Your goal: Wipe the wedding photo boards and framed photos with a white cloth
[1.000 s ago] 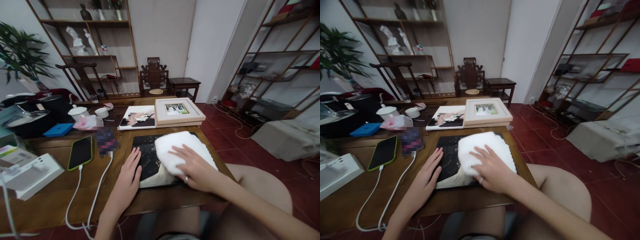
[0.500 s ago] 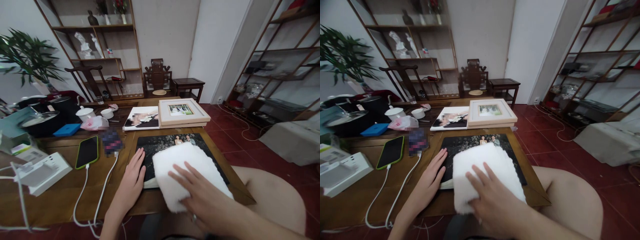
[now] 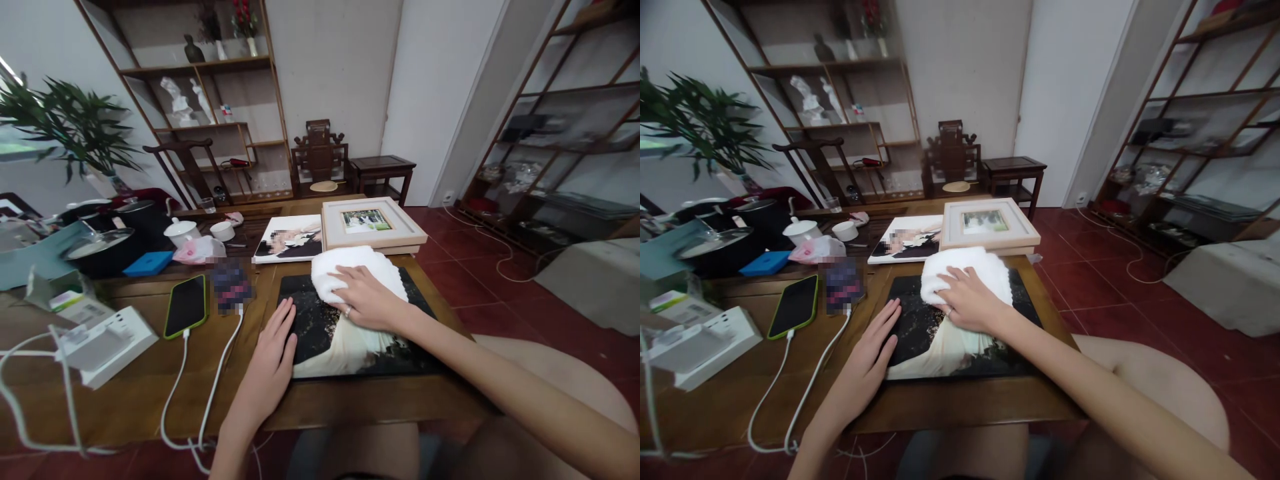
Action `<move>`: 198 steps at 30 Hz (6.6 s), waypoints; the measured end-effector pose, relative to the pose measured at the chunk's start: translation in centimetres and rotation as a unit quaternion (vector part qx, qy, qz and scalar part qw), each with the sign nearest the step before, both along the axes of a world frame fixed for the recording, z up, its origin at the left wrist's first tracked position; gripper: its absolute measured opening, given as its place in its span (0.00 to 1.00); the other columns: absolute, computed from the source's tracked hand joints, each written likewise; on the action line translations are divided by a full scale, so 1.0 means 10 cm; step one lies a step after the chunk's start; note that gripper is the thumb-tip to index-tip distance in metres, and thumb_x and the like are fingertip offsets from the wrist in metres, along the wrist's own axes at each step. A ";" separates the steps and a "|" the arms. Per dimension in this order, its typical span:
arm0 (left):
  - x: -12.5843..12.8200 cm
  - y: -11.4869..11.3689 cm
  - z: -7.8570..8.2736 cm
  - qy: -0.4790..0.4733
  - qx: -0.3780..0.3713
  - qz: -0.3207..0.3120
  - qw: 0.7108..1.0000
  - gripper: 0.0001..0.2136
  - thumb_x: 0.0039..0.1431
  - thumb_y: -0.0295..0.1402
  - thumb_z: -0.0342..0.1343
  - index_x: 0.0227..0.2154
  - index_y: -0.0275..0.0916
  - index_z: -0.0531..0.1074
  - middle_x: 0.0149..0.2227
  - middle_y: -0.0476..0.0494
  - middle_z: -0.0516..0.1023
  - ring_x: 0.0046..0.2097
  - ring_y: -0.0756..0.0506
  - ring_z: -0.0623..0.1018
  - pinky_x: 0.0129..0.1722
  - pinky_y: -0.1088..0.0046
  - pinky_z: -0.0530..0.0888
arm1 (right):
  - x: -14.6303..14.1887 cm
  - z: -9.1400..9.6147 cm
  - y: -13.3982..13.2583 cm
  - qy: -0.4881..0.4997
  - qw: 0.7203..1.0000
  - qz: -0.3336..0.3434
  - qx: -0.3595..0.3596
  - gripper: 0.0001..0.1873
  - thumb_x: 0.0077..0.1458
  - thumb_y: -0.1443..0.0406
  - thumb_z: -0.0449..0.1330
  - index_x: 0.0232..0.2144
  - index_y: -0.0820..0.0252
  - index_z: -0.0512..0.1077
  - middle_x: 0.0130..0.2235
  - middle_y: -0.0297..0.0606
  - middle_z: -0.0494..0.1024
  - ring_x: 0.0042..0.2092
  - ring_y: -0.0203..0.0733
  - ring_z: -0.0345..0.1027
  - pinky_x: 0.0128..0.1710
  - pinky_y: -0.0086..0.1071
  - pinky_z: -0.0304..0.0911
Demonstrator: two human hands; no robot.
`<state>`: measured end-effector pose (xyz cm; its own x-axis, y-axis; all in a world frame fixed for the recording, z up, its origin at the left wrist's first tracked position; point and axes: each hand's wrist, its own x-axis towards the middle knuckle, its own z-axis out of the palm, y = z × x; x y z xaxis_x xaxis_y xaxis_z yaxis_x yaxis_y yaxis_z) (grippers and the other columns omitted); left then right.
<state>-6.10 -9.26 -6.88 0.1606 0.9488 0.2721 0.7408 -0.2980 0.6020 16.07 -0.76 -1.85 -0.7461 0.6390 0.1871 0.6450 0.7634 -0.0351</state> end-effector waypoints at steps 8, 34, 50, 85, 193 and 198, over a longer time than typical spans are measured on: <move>0.00 0.01 -0.01 -0.008 -0.008 -0.001 1.000 0.22 0.67 0.35 0.37 0.62 0.41 0.56 0.66 0.42 0.53 0.66 0.45 0.53 0.64 0.55 0.51 | -0.03 -0.10 -1.05 0.020 0.994 0.099 -0.040 0.10 0.55 0.62 0.57 0.33 0.57 0.78 0.62 0.51 0.59 0.63 0.67 0.46 0.57 0.63 0.45; 0.01 -0.01 0.00 -0.011 -0.024 0.001 1.000 0.22 0.67 0.35 0.35 0.61 0.40 0.55 0.66 0.42 0.52 0.67 0.46 0.52 0.65 0.57 0.50 | 0.10 -0.16 -1.12 0.044 0.992 0.090 -0.076 0.08 0.51 0.64 0.59 0.32 0.57 0.78 0.64 0.42 0.56 0.65 0.59 0.40 0.62 0.58 0.39; 0.01 -0.04 0.03 -0.057 -0.008 0.015 0.998 0.22 0.67 0.37 0.39 0.62 0.45 0.54 0.66 0.47 0.54 0.66 0.45 0.52 0.65 0.58 0.50 | 0.06 -0.17 -0.73 0.055 0.997 -0.059 -0.020 0.11 0.53 0.69 0.56 0.37 0.59 0.77 0.61 0.47 0.63 0.64 0.59 0.47 0.61 0.58 0.43; 0.00 0.02 -0.05 0.028 0.088 0.007 0.996 0.18 0.64 0.33 0.45 0.54 0.35 0.68 0.57 0.34 0.68 0.59 0.41 0.68 0.58 0.56 0.66 | -0.55 0.02 -0.14 0.095 0.993 -0.013 -0.061 0.17 0.61 0.64 0.50 0.47 0.65 0.72 0.54 0.56 0.70 0.60 0.53 0.56 0.58 0.47 0.51; 0.02 0.05 0.01 0.026 0.063 0.005 0.998 0.20 0.63 0.35 0.45 0.54 0.34 0.67 0.60 0.35 0.64 0.62 0.39 0.63 0.60 0.53 0.61 | 0.08 -0.24 -1.33 0.059 0.995 0.071 -0.048 0.11 0.54 0.62 0.59 0.24 0.59 0.77 0.64 0.46 0.56 0.64 0.64 0.42 0.60 0.61 0.43; 0.02 0.06 -0.01 0.024 0.072 0.006 0.997 0.20 0.63 0.35 0.45 0.53 0.33 0.68 0.60 0.34 0.65 0.62 0.40 0.63 0.60 0.53 0.61 | 0.22 -0.12 -1.00 0.049 0.995 0.037 -0.080 0.12 0.56 0.60 0.57 0.38 0.58 0.77 0.63 0.44 0.59 0.65 0.55 0.44 0.61 0.56 0.43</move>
<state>-5.94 -8.71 -6.97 0.1653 0.9025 0.3978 0.7715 -0.3696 0.5178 18.23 -10.77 -3.07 -0.7751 0.6107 0.1622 0.5748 0.7880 -0.2205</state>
